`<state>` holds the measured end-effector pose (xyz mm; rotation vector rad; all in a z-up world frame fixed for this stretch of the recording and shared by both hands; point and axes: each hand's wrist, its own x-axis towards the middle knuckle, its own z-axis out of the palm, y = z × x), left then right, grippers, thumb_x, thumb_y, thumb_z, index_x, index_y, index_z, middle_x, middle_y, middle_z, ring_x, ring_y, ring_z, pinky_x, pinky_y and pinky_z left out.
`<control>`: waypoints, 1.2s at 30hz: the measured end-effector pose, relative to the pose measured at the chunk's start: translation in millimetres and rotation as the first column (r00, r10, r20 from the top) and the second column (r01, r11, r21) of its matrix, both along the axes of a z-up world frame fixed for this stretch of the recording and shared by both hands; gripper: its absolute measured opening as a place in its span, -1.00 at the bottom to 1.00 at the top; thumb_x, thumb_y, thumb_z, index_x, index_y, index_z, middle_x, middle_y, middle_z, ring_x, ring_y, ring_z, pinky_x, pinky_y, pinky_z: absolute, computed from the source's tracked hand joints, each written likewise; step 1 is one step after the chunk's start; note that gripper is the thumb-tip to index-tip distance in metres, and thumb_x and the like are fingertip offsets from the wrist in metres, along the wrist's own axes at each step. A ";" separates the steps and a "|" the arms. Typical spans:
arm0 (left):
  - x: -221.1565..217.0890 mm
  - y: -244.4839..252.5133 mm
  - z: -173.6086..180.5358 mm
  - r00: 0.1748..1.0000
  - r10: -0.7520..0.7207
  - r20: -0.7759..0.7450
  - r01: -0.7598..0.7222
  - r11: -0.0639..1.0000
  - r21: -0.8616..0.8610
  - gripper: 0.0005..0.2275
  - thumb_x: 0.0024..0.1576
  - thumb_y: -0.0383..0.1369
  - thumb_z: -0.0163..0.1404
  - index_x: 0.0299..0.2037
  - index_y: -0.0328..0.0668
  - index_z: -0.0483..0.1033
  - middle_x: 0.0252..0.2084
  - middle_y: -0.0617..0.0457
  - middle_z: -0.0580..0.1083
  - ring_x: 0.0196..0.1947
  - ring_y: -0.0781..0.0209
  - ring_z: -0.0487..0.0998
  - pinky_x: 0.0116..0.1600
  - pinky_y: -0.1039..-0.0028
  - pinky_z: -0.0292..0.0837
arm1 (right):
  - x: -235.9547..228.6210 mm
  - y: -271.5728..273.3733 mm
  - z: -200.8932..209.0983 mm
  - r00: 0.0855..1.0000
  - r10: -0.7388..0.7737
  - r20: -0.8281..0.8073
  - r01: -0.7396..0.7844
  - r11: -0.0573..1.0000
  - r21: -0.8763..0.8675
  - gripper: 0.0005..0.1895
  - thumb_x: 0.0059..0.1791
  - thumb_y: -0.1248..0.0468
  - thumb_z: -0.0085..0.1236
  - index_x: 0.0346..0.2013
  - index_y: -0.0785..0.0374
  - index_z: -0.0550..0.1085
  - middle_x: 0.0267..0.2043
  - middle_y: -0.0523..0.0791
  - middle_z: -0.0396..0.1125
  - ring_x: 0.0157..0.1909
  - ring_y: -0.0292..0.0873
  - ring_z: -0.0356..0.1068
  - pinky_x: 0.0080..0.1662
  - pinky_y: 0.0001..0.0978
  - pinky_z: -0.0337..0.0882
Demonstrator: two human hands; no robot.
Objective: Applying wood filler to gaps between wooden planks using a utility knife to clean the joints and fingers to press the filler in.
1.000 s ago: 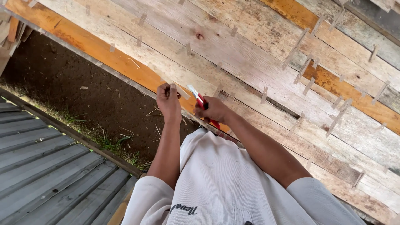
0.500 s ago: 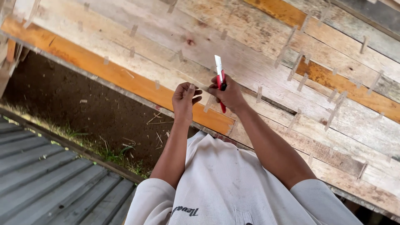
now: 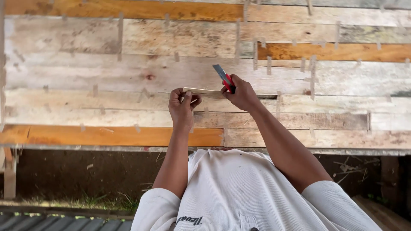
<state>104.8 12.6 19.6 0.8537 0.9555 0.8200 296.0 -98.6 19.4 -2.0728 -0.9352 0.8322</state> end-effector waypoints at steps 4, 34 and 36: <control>27.5 -4.8 -10.4 0.999 -0.037 0.002 0.036 0.996 0.083 -0.93 0.30 -0.58 -0.07 -0.11 -0.25 0.34 -0.22 0.02 0.35 -0.24 -0.04 0.71 -0.10 0.18 0.77 | -8.7 -14.9 3.8 0.944 -0.123 0.306 0.134 0.991 -0.013 -0.48 -0.10 0.16 0.42 0.04 0.20 0.36 -0.20 0.09 0.42 -0.20 0.27 0.49 -0.17 0.18 0.49; 44.8 -29.8 -23.0 0.972 0.162 -0.169 0.017 0.672 0.740 -0.90 0.29 -0.60 -0.02 -0.12 -0.19 0.45 -0.19 -0.02 0.47 -0.19 0.06 0.65 -0.15 0.35 0.71 | -49.1 -6.7 -20.6 0.665 0.135 0.734 -0.048 0.989 -0.138 -0.48 0.07 0.25 -0.02 0.34 0.01 0.19 -0.24 -0.14 0.19 -0.17 -0.01 0.33 -0.14 -0.03 0.34; 46.0 -29.3 -21.8 0.978 0.147 -0.148 0.009 0.679 0.734 -0.92 0.31 -0.58 -0.05 -0.11 -0.19 0.43 -0.16 -0.04 0.46 -0.17 0.04 0.64 -0.12 0.31 0.73 | -49.1 -4.3 -19.3 0.697 0.151 0.701 -0.043 0.985 -0.169 -0.46 0.06 0.31 -0.02 0.35 0.01 0.17 -0.23 -0.13 0.18 -0.14 -0.01 0.35 -0.11 0.01 0.36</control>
